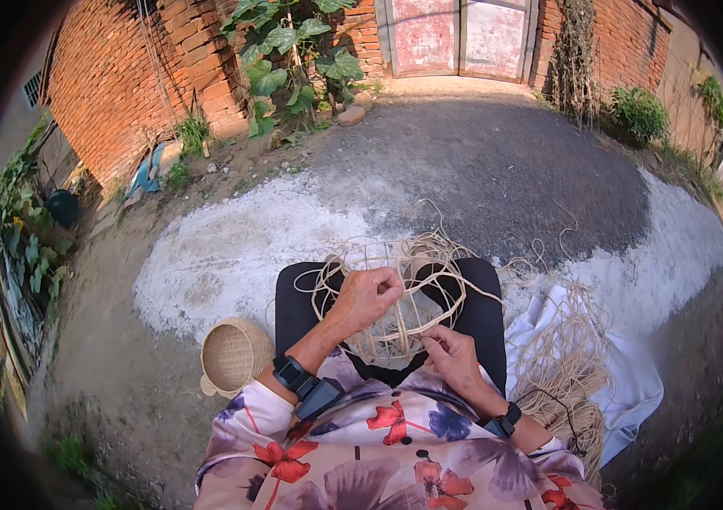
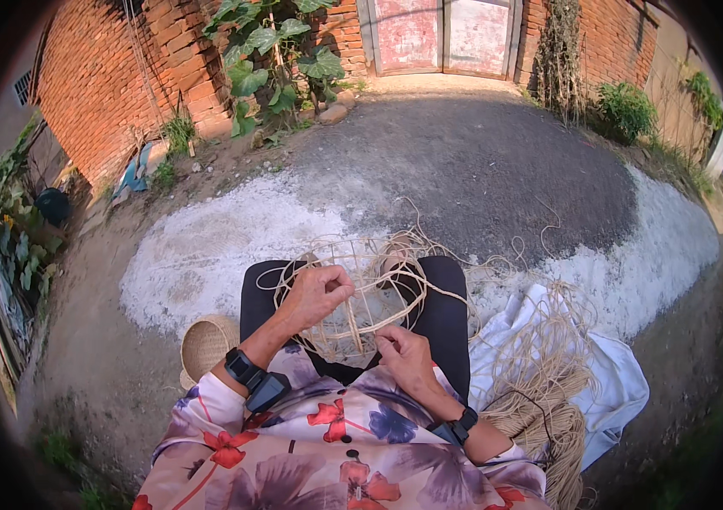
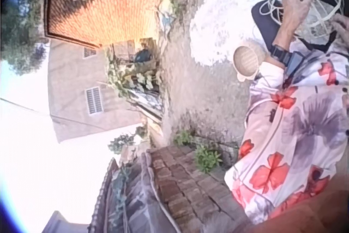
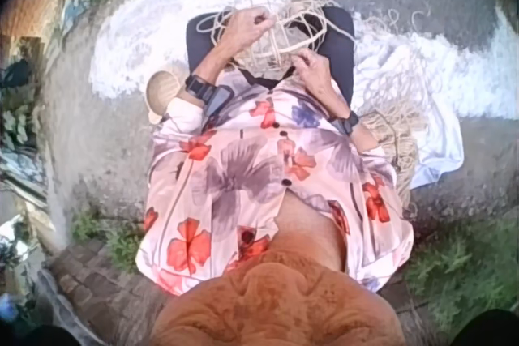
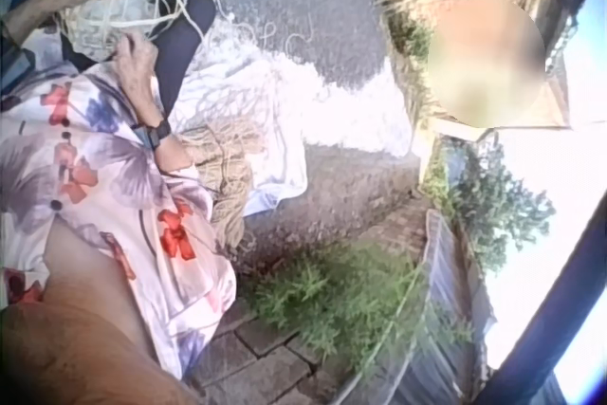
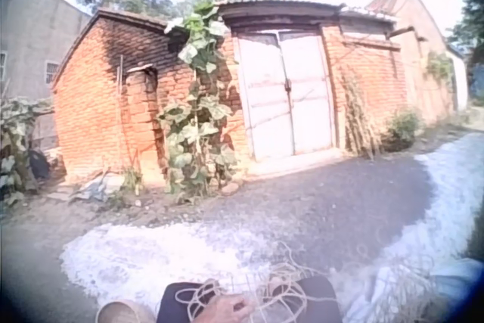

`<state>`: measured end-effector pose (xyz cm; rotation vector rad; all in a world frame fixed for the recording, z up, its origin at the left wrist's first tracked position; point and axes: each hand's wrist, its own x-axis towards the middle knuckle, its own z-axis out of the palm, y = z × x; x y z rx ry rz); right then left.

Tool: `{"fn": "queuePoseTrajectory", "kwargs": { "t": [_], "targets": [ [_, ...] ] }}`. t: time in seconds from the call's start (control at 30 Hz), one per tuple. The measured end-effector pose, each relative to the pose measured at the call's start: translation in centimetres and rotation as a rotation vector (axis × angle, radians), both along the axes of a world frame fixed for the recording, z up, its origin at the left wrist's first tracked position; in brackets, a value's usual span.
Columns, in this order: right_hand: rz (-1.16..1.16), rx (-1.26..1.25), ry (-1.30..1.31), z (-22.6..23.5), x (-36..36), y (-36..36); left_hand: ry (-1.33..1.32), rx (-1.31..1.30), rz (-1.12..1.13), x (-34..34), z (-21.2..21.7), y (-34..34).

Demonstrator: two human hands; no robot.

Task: Weaving natural bamboo strips into a spherical basket frame.

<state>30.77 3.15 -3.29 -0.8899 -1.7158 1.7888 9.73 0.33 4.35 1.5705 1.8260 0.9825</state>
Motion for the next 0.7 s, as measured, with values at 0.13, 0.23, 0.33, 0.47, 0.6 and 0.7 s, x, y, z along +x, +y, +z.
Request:
{"fn": "queuePoseTrajectory", "kwargs": {
  "t": [0.13, 0.23, 0.33, 0.47, 0.6, 0.7],
  "targets": [
    [-0.202, 0.608, -0.040, 2.9, 0.4, 1.6, -0.080, 0.002, -0.021, -0.5, -0.8, 0.5],
    [-0.141, 0.718, -0.041, 5.0, -0.6, 3.0, -0.135, -0.034, -0.058, -0.9, -1.4, 1.2],
    [0.048, 1.201, -0.194, 5.9, -2.8, 3.6, -0.168, -0.058, -0.075, -1.1, -1.8, 1.5],
    [0.015, 1.276, -0.374, 5.4, -4.7, 3.1, -0.301, -0.089, -0.083, -1.2, -2.0, 1.5],
    [-0.031, 1.253, -0.340, 5.3, -5.0, 2.7, -0.387, -0.059, -0.169, -1.5, -1.7, 1.1],
    [-0.047, 1.115, -0.354, 5.7, -5.1, 2.6, -0.309, -0.033, -0.147, -1.3, -1.4, 0.7]
  ]
}}
